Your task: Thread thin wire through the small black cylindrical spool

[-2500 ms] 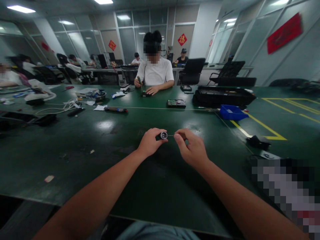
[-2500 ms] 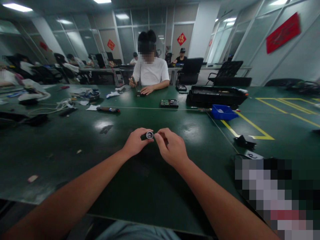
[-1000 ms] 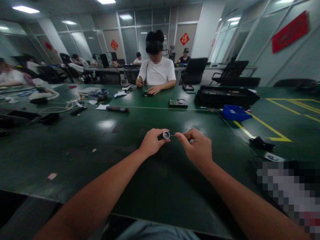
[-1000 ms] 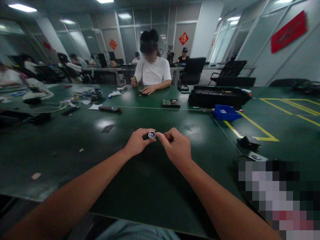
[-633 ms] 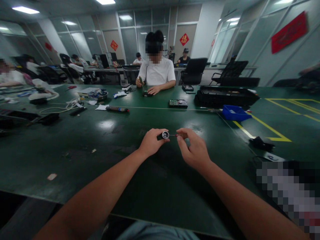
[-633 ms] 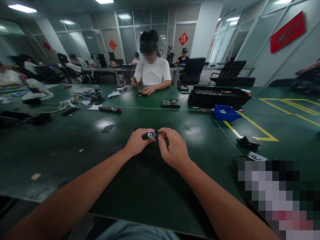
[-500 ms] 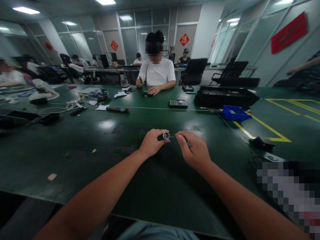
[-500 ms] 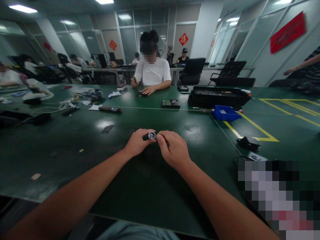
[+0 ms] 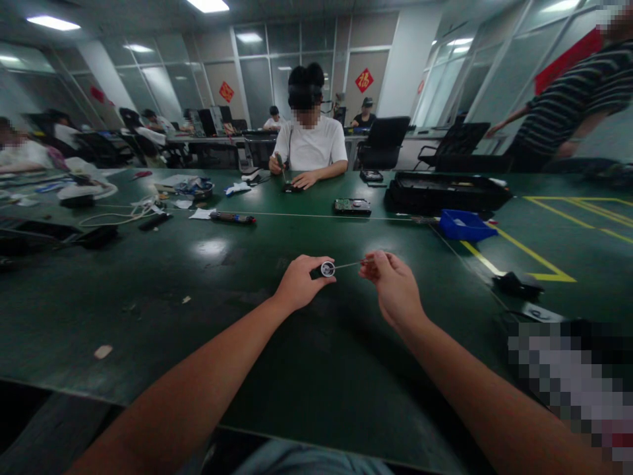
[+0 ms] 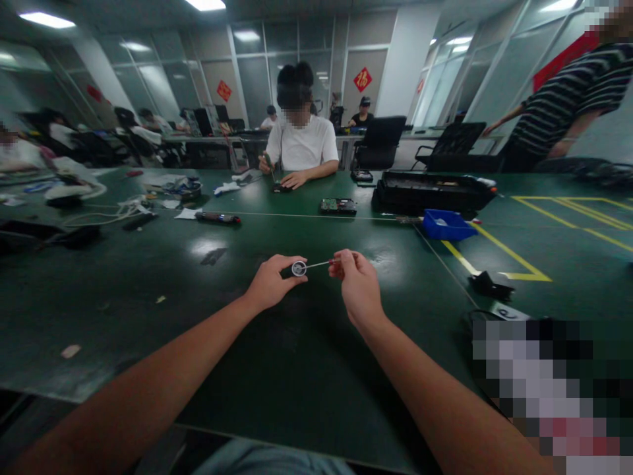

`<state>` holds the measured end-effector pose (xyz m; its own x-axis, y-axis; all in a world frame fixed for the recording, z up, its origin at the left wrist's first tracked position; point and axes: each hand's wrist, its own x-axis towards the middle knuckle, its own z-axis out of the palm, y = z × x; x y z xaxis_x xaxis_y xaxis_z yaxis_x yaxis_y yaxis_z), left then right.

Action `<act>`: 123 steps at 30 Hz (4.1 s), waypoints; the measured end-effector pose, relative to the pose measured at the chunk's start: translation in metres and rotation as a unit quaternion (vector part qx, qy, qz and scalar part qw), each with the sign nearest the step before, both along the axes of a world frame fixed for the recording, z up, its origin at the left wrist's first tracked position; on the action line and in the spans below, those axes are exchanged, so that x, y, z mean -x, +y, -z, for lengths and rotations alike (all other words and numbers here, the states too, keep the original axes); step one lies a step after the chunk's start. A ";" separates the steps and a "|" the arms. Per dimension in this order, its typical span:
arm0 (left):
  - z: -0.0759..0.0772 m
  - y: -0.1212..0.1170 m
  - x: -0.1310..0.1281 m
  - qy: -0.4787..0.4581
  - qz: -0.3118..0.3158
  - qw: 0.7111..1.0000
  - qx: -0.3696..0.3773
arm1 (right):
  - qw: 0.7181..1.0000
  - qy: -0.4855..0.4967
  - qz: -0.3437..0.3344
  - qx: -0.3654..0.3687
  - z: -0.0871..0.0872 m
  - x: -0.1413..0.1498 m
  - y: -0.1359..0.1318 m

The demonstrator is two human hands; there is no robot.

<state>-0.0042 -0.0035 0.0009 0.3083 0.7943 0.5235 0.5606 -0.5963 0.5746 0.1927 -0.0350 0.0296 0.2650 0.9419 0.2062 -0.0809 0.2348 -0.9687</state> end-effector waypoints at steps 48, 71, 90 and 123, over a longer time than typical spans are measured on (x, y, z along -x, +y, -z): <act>-0.004 -0.001 0.002 0.004 -0.013 1.000 0.005 | 0.988 -0.134 0.006 -0.073 -0.001 0.000 -0.007; -0.002 -0.001 0.000 0.033 -0.011 0.999 -0.006 | 0.895 -0.410 0.092 -0.148 -0.014 0.000 -0.022; -0.001 -0.001 0.000 0.016 -0.005 1.000 -0.010 | 0.898 -0.395 0.025 -0.193 -0.013 0.004 -0.029; 0.001 0.002 0.001 0.027 -0.004 0.999 -0.017 | 0.868 -0.456 0.087 -0.178 -0.012 -0.006 -0.019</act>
<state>-0.0049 -0.0012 -0.0006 0.3309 0.7791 0.5324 0.5947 -0.6102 0.5235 0.1984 -0.0535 0.0418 -0.0299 0.7385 0.6736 0.7477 0.4638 -0.4752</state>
